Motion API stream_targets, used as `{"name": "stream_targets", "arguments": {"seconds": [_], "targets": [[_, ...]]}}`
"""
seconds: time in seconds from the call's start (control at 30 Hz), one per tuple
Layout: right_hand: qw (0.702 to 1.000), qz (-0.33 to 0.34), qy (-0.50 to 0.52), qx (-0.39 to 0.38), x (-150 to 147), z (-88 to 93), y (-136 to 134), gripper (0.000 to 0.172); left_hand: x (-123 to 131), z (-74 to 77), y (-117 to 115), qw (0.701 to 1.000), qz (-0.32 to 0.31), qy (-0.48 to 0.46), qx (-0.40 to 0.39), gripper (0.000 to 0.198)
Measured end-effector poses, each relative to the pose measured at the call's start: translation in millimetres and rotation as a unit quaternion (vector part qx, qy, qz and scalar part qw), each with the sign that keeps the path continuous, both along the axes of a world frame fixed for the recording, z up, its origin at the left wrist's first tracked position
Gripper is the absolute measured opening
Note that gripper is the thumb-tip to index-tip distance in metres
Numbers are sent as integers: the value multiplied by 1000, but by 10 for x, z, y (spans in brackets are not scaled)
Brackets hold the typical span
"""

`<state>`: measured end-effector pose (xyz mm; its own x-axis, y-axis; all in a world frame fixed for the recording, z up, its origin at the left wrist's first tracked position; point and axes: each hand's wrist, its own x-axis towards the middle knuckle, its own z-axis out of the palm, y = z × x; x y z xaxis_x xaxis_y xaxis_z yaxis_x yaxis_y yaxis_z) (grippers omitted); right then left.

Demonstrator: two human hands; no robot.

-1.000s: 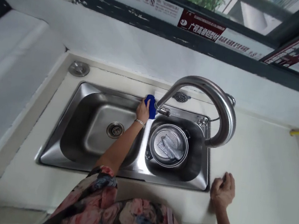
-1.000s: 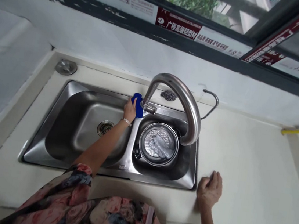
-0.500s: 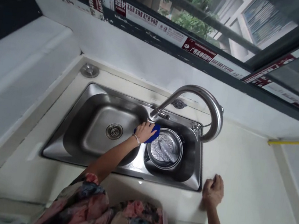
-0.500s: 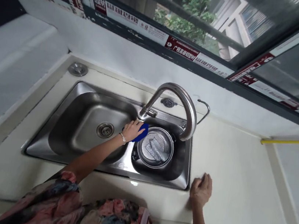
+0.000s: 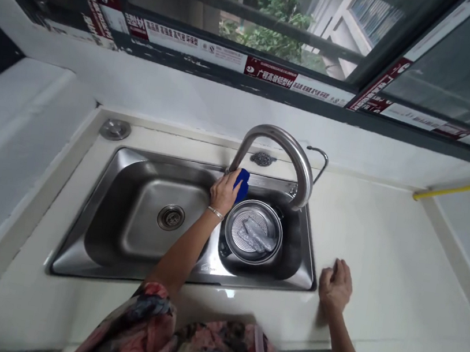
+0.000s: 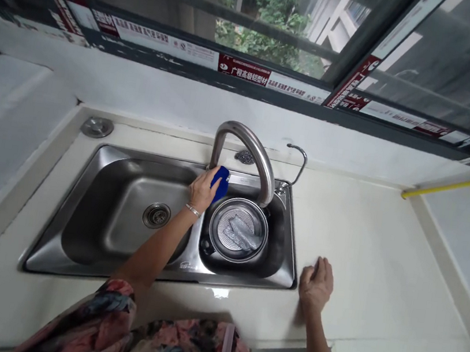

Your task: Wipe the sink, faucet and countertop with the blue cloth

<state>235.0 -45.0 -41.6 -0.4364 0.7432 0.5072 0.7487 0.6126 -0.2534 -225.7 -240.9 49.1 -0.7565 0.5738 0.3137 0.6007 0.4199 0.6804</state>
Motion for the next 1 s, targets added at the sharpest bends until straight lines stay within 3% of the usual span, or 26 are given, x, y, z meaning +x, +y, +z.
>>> {"name": "stream_targets", "arguments": {"seconds": [0.13, 0.27, 0.4, 0.53, 0.63, 0.83, 1.0], "targets": [[1000, 0, -7, 0, 4, 13, -9, 63, -49, 94, 21, 996, -47, -6, -74, 52], [1000, 1, -11, 2, 14, 8, -16, 61, -84, 295, 59, 977, -91, -4, -194, 67], [1000, 4, -17, -3, 10, 12, -29, 59, -129, 551, 169, 948, -103, -14, -301, 66], [1000, 7, -19, 9, 0, 14, -24, 58, -179, 654, 175, 937, -137, 11, -320, 60], [1000, 8, -13, 13, -9, 9, -12, 57, -144, 523, 73, 942, -143, 22, -303, 60], [1000, 8, -13, 4, -14, 8, -9, 60, 122, 15, -95, 950, -121, 11, -286, 76], [1000, -3, -7, 9, -31, 8, -14, 61, 255, -129, -100, 955, -97, 8, -280, 81]]}}
